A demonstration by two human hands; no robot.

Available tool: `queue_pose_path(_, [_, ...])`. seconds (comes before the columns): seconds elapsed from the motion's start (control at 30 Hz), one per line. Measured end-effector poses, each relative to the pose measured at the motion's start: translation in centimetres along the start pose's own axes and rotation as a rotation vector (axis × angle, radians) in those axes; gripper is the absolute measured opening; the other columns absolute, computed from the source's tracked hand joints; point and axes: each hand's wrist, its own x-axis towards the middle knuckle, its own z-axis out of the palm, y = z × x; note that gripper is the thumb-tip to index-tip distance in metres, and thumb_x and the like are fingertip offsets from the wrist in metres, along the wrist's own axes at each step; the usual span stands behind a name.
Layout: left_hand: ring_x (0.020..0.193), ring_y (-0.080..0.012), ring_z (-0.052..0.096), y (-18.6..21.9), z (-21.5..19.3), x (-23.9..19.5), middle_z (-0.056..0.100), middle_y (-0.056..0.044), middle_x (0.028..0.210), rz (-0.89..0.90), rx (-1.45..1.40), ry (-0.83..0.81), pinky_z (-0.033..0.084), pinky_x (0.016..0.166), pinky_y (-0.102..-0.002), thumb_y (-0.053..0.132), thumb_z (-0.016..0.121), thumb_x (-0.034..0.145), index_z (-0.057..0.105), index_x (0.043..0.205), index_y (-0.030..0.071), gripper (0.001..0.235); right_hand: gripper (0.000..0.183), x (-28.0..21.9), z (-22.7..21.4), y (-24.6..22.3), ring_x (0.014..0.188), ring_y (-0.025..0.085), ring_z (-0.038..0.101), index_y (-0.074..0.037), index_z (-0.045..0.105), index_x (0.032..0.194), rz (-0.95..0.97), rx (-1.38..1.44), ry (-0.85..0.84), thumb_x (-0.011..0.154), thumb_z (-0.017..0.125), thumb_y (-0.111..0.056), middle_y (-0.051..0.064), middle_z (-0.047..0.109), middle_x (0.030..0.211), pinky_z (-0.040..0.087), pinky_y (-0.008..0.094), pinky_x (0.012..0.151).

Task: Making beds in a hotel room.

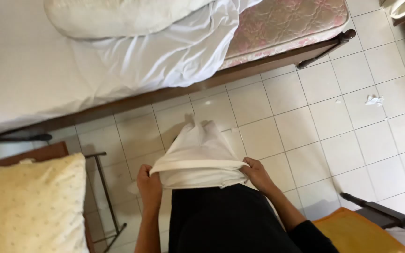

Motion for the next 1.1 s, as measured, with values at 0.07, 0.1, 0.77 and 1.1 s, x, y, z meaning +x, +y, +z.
queue_pose_path(0.07, [0.072,-0.0170,0.049,1.9,0.5,-3.1,0.054,-0.008,0.079,0.020,0.011,-0.053,0.045,0.064,-0.035,0.006,0.056,0.093,0.051,0.088,0.001,0.009,0.015,-2.5,-0.6,-0.3,0.061,0.013,0.058,-0.002,0.061,0.079,-0.034,-0.165,0.163,0.090,0.063,-0.012,0.005,0.062,0.067,0.049,0.030,0.056])
queue_pose_path(0.1, [0.076,-0.0167,0.051,2.8,0.3,-4.2,0.056,-0.009,0.085,0.064,0.035,-0.117,0.048,0.067,-0.034,0.008,0.056,0.097,0.051,0.096,0.001,0.009,0.014,-3.4,-0.3,-0.4,0.061,0.013,0.058,-0.003,0.059,0.077,-0.084,-0.304,0.336,0.088,0.064,-0.010,0.005,0.063,0.064,0.048,0.029,0.057])
queue_pose_path(0.77, [0.090,-0.0171,0.065,2.9,7.5,-10.7,0.063,-0.011,0.108,-0.201,-0.650,-0.153,0.058,0.075,-0.034,0.009,0.054,0.099,0.053,0.118,0.003,0.019,0.025,-18.0,-8.5,1.6,0.063,0.013,0.043,-0.001,0.059,0.078,-0.192,-0.355,-0.025,0.089,0.078,-0.013,0.003,0.048,0.067,0.036,0.030,0.055])
queue_pose_path(1.1, [0.066,-0.0224,0.058,7.9,0.6,-11.0,0.060,-0.012,0.076,0.155,0.399,-0.497,0.046,0.063,-0.035,0.003,0.059,0.091,0.062,0.111,0.007,0.020,0.013,-19.4,-4.8,1.9,0.052,0.024,0.062,0.002,0.061,0.081,-0.088,-0.515,0.577,0.089,0.067,-0.005,0.016,0.061,0.058,0.048,0.034,0.057])
